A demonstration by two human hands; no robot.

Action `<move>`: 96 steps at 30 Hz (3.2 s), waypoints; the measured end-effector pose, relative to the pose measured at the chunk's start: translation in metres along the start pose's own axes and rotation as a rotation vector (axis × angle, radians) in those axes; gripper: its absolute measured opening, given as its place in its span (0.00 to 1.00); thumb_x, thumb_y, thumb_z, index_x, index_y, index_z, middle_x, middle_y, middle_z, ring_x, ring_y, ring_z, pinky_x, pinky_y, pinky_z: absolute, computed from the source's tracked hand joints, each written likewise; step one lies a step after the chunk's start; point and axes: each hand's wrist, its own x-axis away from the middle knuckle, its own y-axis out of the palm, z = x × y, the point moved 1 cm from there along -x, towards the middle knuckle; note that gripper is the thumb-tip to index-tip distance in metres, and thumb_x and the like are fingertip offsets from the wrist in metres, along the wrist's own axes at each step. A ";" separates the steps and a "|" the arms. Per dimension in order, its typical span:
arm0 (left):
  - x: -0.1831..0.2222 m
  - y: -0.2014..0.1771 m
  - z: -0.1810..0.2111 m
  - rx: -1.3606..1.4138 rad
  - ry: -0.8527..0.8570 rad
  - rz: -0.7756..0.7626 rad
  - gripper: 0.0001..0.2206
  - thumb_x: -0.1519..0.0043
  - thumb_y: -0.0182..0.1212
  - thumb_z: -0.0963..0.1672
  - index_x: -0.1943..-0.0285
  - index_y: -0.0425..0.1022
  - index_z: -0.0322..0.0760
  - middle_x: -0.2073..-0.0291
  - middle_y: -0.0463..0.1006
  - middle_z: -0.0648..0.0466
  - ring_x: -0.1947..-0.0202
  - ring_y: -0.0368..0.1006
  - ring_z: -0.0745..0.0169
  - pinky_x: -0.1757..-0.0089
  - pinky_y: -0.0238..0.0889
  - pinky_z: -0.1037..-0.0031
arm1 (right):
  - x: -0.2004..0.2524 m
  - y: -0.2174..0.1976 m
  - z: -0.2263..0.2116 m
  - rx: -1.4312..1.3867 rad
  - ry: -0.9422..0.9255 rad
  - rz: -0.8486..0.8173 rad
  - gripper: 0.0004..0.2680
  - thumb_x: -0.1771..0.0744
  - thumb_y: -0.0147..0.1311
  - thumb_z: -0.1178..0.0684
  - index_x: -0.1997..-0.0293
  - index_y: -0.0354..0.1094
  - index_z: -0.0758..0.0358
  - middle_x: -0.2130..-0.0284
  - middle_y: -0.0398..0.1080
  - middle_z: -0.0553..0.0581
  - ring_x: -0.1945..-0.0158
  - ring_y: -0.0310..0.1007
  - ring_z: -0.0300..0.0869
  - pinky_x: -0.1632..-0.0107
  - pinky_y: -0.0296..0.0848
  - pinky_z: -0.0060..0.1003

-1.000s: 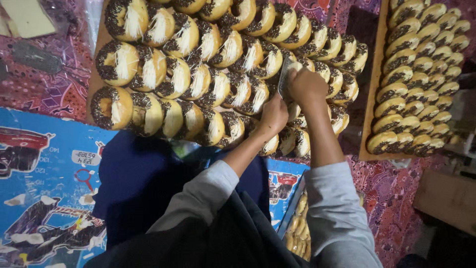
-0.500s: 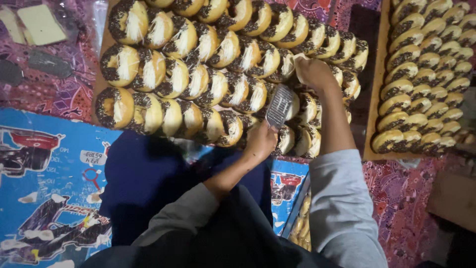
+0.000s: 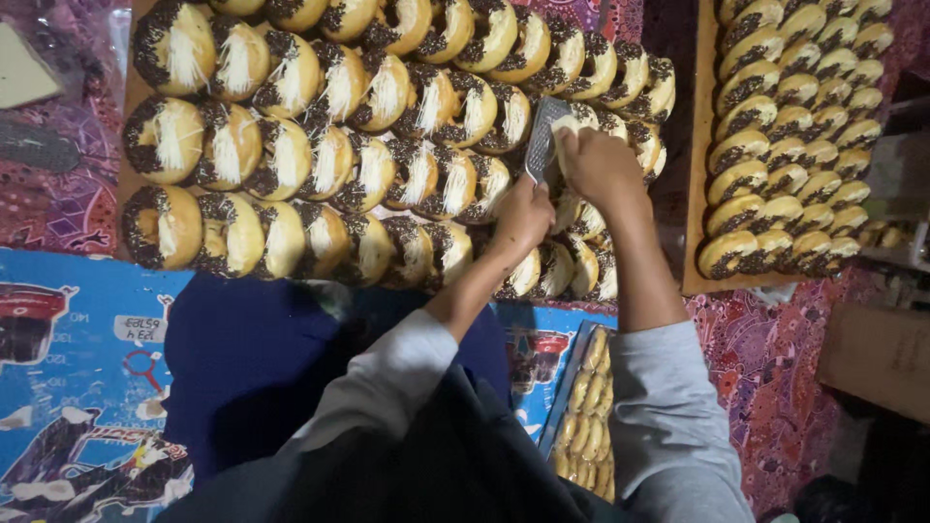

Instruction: The person grates cheese onto rows of crescent-shaped pastries using a handheld grater. The person holds the grater in one hand and a block of cheese in the other, moving along the rows to cover each pastry.

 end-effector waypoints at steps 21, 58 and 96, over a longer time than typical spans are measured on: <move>0.065 -0.025 0.001 -0.053 -0.036 -0.026 0.09 0.33 0.49 0.42 0.55 0.72 0.30 0.77 0.77 0.41 0.74 0.77 0.41 0.67 0.68 0.56 | -0.078 0.049 0.029 0.061 0.042 -0.135 0.22 0.27 0.34 0.40 0.57 0.75 0.70 0.60 0.74 0.76 0.55 0.75 0.66 0.48 0.70 0.57; 0.066 0.026 -0.016 -0.249 0.240 0.056 0.08 0.33 0.52 0.43 0.57 0.70 0.29 0.67 0.77 0.31 0.60 0.73 0.24 0.59 0.67 0.49 | -0.063 0.046 0.085 0.037 0.186 -0.148 0.23 0.29 0.33 0.38 0.56 0.75 0.70 0.56 0.73 0.75 0.50 0.72 0.66 0.45 0.68 0.57; 0.062 0.071 -0.020 -0.332 0.182 -0.022 0.09 0.34 0.53 0.43 0.59 0.71 0.28 0.67 0.78 0.33 0.62 0.75 0.26 0.58 0.67 0.47 | -0.055 0.039 0.143 -0.038 0.255 -0.109 0.25 0.29 0.36 0.35 0.56 0.75 0.70 0.59 0.74 0.76 0.51 0.74 0.67 0.46 0.69 0.56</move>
